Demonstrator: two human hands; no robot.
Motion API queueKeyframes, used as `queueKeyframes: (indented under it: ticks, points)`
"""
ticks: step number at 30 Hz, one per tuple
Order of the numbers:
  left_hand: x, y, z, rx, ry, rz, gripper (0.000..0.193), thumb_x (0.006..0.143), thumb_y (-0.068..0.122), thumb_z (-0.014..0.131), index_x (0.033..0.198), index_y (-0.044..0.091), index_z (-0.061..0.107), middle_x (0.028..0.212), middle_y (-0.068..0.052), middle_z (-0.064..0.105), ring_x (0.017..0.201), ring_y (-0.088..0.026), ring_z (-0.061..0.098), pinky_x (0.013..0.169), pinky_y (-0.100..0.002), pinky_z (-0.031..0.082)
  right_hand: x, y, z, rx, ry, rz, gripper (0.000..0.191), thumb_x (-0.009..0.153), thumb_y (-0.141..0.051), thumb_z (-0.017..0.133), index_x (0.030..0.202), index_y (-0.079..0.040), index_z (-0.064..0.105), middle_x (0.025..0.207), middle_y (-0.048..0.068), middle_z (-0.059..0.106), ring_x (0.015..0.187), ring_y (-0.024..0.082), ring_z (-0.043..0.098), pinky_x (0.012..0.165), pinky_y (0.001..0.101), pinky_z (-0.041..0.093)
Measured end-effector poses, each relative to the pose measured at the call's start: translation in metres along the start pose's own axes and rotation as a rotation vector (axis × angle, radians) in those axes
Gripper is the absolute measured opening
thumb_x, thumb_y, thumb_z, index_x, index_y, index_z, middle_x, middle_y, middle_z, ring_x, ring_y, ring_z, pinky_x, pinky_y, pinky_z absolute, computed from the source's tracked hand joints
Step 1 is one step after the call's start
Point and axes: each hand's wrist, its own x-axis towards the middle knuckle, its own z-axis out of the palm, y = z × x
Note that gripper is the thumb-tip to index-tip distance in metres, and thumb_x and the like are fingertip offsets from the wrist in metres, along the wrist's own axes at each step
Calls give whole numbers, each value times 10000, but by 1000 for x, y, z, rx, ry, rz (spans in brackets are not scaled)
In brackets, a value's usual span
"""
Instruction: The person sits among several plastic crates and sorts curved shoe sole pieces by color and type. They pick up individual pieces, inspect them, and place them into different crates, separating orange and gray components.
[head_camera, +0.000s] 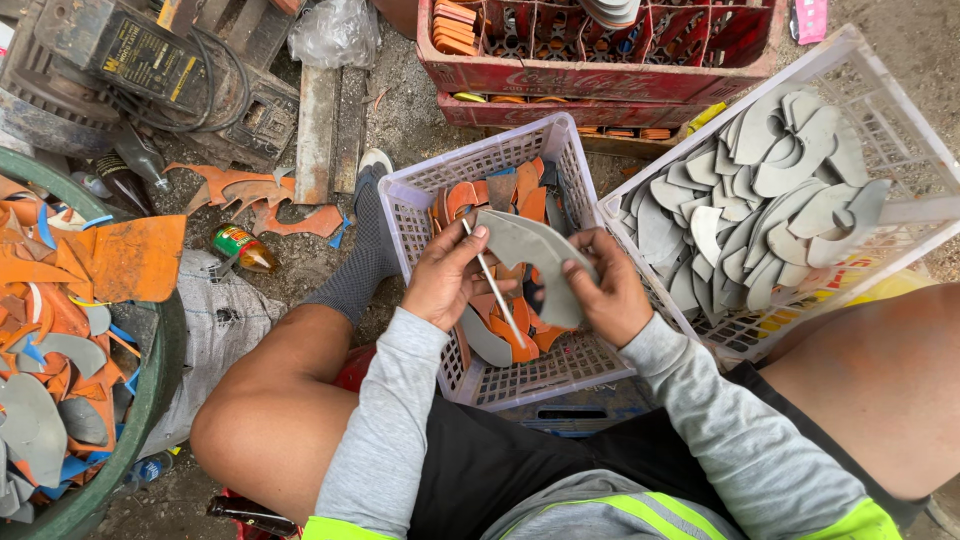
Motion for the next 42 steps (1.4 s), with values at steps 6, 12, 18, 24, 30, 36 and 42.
queueKeyframes:
  ticks: [6,12,18,24,30,36,42]
  points:
    - [-2,7,-13,299,93,57,475,981,267,592,1415,86,520,1240,-167,677,1130,-321,720,719,-441,678,3,-9,-21,-618,216,-54,177,987,-110,581,1137,-19,558,901,228,731,777,301,740,698,430,561]
    - [-8,11,-5,-126,-158,-34,482,1048,265,512,1478,52,464,1281,-229,652,1159,-379,687,798,-487,663,3,-9,-18,-933,183,-69,153,983,-105,539,1106,-14,540,827,276,713,767,470,707,727,518,555]
    - [-10,12,2,-163,-249,7,493,1080,255,484,1516,32,433,1317,-222,635,1214,-381,659,853,-517,643,-5,-19,-9,-889,313,-261,153,1029,-100,537,1126,18,528,906,242,709,761,416,719,694,494,563]
    - [-5,-2,8,-336,-248,44,506,1087,314,444,1526,66,405,1342,-199,617,1296,-363,610,1006,-544,596,-28,-19,34,-837,33,-649,339,962,-134,659,1236,17,529,1118,254,616,1038,367,660,876,448,563]
    - [-8,0,6,-401,-353,141,477,1164,345,421,1552,68,430,1183,-149,611,1245,-336,622,1039,-572,607,-31,-21,37,-684,-199,-229,487,932,-212,722,1352,-55,532,1222,180,658,1111,315,713,931,406,585]
    - [-12,11,9,-267,-295,94,440,1109,275,462,1519,117,430,1211,-156,653,1214,-323,665,967,-513,612,-19,-18,22,-448,-278,-269,549,914,-190,766,1371,-19,514,1338,191,638,1260,312,649,1080,443,503]
    - [-24,45,-10,-186,-33,224,437,1042,222,548,1460,97,509,1165,-136,688,1095,-292,704,816,-514,674,17,40,6,-358,-64,-68,520,992,-245,648,1409,-23,431,1235,165,647,1165,256,661,1029,429,537]
